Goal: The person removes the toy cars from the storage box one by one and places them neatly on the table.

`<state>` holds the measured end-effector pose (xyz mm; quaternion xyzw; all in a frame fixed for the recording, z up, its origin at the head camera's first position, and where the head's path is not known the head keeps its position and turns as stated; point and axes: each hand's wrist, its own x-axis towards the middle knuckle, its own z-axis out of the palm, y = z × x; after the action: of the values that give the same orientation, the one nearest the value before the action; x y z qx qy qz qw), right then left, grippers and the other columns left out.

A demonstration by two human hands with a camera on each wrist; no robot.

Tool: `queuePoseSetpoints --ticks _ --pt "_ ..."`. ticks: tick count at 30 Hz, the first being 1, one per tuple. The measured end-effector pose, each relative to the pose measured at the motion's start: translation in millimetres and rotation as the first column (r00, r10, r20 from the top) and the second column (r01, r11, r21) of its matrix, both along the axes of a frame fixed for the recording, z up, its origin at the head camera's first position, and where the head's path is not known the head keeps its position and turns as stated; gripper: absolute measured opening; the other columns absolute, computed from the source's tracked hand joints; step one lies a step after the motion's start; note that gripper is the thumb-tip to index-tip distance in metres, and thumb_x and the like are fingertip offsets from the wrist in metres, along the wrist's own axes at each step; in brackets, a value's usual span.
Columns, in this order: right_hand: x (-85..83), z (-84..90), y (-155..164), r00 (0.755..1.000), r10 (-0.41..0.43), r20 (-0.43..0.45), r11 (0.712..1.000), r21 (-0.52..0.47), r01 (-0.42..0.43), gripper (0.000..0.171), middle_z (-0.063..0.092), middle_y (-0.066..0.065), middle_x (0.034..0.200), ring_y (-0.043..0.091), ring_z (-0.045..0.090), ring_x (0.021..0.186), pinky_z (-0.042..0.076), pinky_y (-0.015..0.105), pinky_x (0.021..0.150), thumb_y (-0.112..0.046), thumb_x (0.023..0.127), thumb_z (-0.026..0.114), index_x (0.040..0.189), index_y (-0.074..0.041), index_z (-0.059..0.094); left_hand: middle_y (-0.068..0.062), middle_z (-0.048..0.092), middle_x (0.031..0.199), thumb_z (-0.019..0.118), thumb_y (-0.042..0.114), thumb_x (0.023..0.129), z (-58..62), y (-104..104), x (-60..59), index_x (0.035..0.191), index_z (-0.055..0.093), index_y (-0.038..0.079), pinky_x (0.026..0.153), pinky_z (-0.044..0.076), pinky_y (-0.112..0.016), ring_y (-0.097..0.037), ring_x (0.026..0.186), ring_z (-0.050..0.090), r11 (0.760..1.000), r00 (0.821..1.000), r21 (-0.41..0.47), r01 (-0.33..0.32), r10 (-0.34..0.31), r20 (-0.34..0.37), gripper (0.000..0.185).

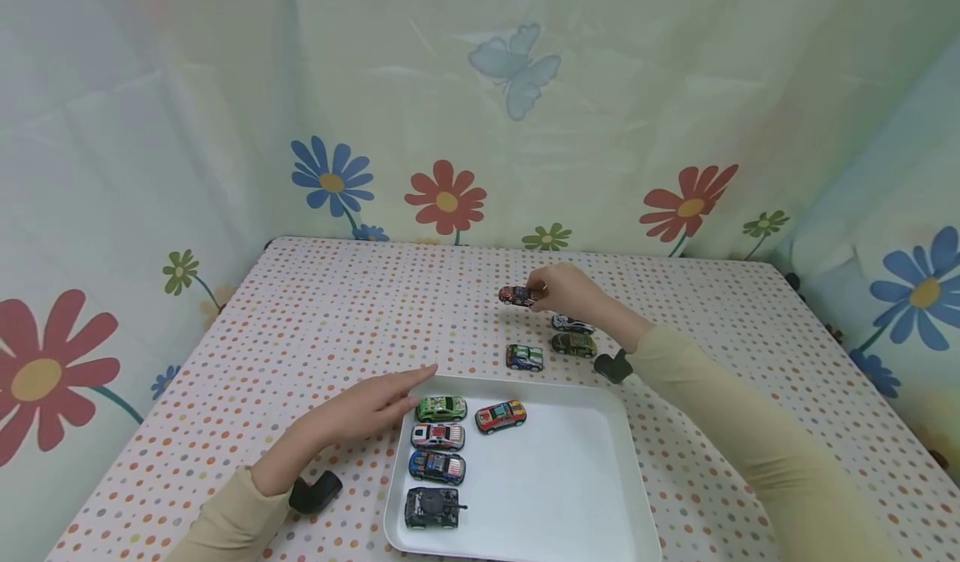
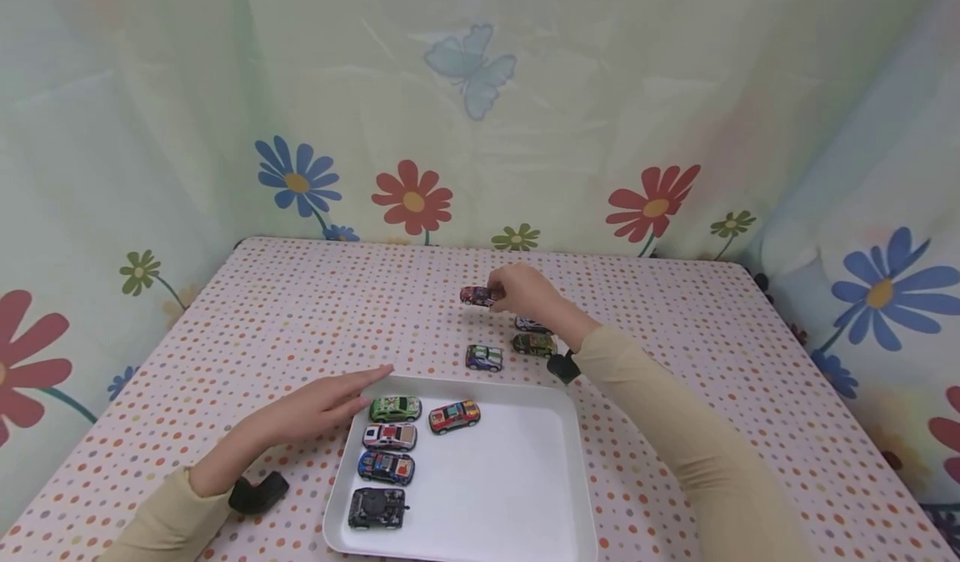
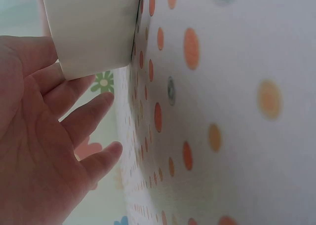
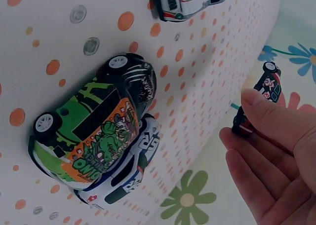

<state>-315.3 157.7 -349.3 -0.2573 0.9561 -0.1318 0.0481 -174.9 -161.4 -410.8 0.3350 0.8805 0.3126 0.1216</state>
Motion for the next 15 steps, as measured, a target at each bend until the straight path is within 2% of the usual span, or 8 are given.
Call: queuePoseSetpoints --ticks 4,9,15 --pt "-3.5 -6.7 1.2 0.999 0.027 0.021 1.000 0.015 -0.028 0.027 0.067 0.010 0.096 0.021 0.063 0.086 0.051 0.036 0.079 -0.006 0.076 0.078 0.100 0.000 0.068 -0.005 0.037 0.145 0.041 0.025 0.102 0.7 0.7 0.3 0.147 0.032 0.010 0.099 0.038 -0.042 -0.015 0.113 0.048 1.000 1.000 0.002 0.004 -0.004 0.005 0.048" --pt "-5.6 -15.2 1.5 0.998 0.061 0.031 0.996 0.060 -0.063 0.022 0.067 0.006 0.090 0.018 0.062 0.081 0.052 0.033 0.076 -0.007 0.076 0.078 0.095 -0.003 0.069 -0.005 0.036 0.145 0.041 0.024 0.102 1.9 1.1 0.4 0.147 0.032 0.010 0.103 0.034 -0.043 -0.018 0.125 0.042 1.000 1.000 0.009 0.002 -0.002 0.009 0.048" --pt "-2.7 -20.3 -2.7 0.996 0.049 0.074 0.995 0.082 -0.055 0.022 0.065 0.003 0.087 0.017 0.059 0.080 0.050 0.034 0.077 -0.009 0.076 0.078 0.095 -0.004 0.068 -0.003 0.035 0.146 0.042 0.023 0.102 1.4 0.9 -1.0 0.147 0.032 0.012 0.106 0.028 -0.039 -0.018 0.132 0.032 1.000 1.000 0.010 -0.006 0.005 0.021 0.048"
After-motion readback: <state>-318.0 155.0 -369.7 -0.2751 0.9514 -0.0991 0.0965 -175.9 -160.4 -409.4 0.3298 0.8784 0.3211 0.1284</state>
